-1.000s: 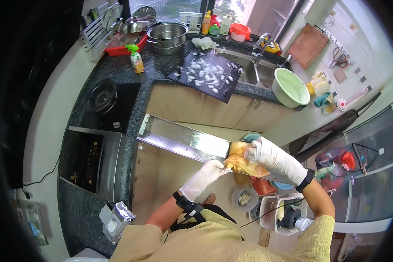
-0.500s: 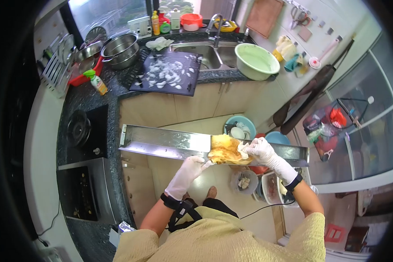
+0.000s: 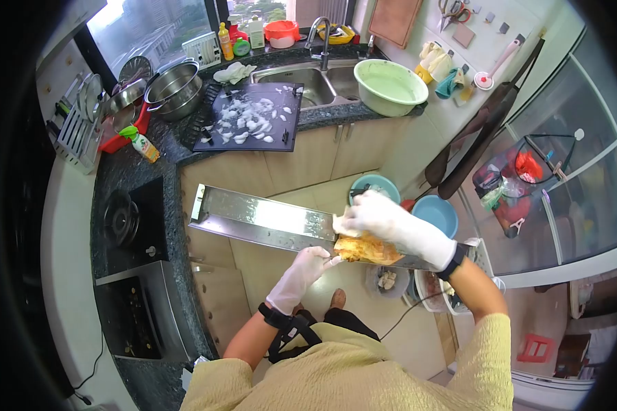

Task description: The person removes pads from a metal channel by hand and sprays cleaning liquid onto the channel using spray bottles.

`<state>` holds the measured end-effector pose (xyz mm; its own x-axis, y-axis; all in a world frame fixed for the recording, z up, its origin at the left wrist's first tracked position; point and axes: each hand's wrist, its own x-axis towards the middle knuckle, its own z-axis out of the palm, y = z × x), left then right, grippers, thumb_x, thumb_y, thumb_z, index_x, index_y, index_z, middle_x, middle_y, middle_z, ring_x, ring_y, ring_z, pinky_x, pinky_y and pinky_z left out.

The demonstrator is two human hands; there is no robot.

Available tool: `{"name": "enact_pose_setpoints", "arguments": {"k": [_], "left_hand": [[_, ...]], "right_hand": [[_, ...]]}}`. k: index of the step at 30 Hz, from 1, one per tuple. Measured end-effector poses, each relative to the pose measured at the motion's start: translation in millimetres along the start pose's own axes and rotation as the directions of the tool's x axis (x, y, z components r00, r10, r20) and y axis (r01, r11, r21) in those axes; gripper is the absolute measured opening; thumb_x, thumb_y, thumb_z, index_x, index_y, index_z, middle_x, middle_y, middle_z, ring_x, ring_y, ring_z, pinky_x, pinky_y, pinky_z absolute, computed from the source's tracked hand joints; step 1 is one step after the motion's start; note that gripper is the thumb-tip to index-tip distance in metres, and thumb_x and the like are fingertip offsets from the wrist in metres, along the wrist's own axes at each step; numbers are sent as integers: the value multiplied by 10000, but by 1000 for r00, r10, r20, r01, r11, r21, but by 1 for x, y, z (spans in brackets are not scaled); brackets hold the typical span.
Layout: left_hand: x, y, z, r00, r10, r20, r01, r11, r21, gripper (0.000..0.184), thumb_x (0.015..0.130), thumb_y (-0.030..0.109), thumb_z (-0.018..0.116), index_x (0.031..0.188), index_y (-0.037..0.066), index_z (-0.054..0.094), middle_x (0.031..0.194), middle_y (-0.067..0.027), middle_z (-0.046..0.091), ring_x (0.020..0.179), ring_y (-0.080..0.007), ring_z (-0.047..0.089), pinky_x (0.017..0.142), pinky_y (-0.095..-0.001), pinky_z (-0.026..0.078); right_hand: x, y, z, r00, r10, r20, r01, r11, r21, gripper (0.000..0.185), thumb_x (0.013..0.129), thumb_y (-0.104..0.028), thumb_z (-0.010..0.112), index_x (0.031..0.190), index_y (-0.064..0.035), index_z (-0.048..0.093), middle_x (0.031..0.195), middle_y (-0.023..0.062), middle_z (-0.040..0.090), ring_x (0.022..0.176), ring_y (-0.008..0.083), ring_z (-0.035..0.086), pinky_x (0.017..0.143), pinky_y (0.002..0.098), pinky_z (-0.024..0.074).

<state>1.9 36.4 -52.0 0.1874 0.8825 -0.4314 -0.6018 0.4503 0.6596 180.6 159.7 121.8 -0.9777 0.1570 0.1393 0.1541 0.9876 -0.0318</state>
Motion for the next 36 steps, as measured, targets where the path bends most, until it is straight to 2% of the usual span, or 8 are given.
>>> {"name": "enact_pose_setpoints", "arguments": {"k": [1, 7, 15, 19, 22, 26, 28, 36], "left_hand": [[-1, 0, 3, 993, -121, -11, 107, 912, -396, 156, 850, -57, 528, 697, -65, 497, 683, -79, 455, 668, -192, 508, 888, -391, 529], [0, -3, 2, 985, -173, 11, 165, 916, -365, 71, 806, -62, 478, 751, -23, 498, 754, -92, 474, 723, -229, 511, 932, -451, 476], [8, -22, -24, 994, 52, 98, -103, 762, 640, 60, 797, -71, 472, 754, -37, 494, 832, -125, 470, 812, -257, 498, 921, -443, 477], [-3, -6, -9, 989, -142, -52, 114, 928, -353, 46, 801, -66, 481, 768, -34, 487, 832, -122, 459, 835, -248, 495, 937, -453, 469], [4, -16, -17, 997, -33, 63, 56, 912, -405, 119, 838, 27, 563, 748, -42, 527, 754, -108, 515, 772, -222, 538, 853, -405, 503], [3, -12, -12, 953, 269, 139, -252, 447, 858, 269, 842, 194, 653, 714, -35, 596, 652, -117, 595, 634, -212, 581, 699, -338, 507], [-14, 15, 13, 952, 229, 205, -233, 105, 967, 311, 827, 252, 683, 707, -28, 623, 637, -130, 622, 581, -214, 590, 630, -319, 494], [-24, 20, 19, 936, 309, 170, -226, 154, 962, 303, 798, 265, 711, 725, -18, 634, 668, -153, 632, 583, -237, 586, 603, -322, 485]], "right_hand": [[10, -1, 10, 982, -20, 190, 26, 999, -30, 61, 702, -115, 617, 761, -110, 601, 728, 51, 588, 709, 234, 554, 637, 340, 430], [11, -3, 49, 945, 226, 238, -326, 717, 616, 109, 818, -60, 503, 727, -47, 562, 656, 101, 515, 614, 248, 492, 594, 329, 419], [13, -4, 44, 932, 105, 347, -266, 848, 458, 88, 872, -108, 456, 924, -54, 502, 821, 81, 505, 742, 221, 497, 687, 302, 428], [7, -7, 9, 967, 73, 243, -197, 822, 534, 100, 859, -119, 483, 939, -69, 517, 901, 97, 503, 875, 226, 492, 783, 325, 415], [9, -14, 7, 965, 209, 160, -262, 705, 659, 144, 838, -161, 512, 884, -30, 548, 790, 156, 497, 749, 275, 460, 685, 348, 393], [7, 3, 53, 922, 217, 322, -379, 682, 626, 193, 802, -162, 533, 784, 29, 544, 660, 187, 457, 607, 283, 437, 590, 344, 382], [7, -3, 50, 928, 235, 290, -373, 567, 734, 195, 792, -144, 537, 763, 48, 535, 625, 191, 429, 568, 271, 430, 571, 338, 383], [-6, -14, 44, 897, 345, 277, -421, 472, 774, 143, 784, -124, 537, 716, -6, 582, 629, 128, 499, 611, 244, 460, 625, 312, 419]]}}
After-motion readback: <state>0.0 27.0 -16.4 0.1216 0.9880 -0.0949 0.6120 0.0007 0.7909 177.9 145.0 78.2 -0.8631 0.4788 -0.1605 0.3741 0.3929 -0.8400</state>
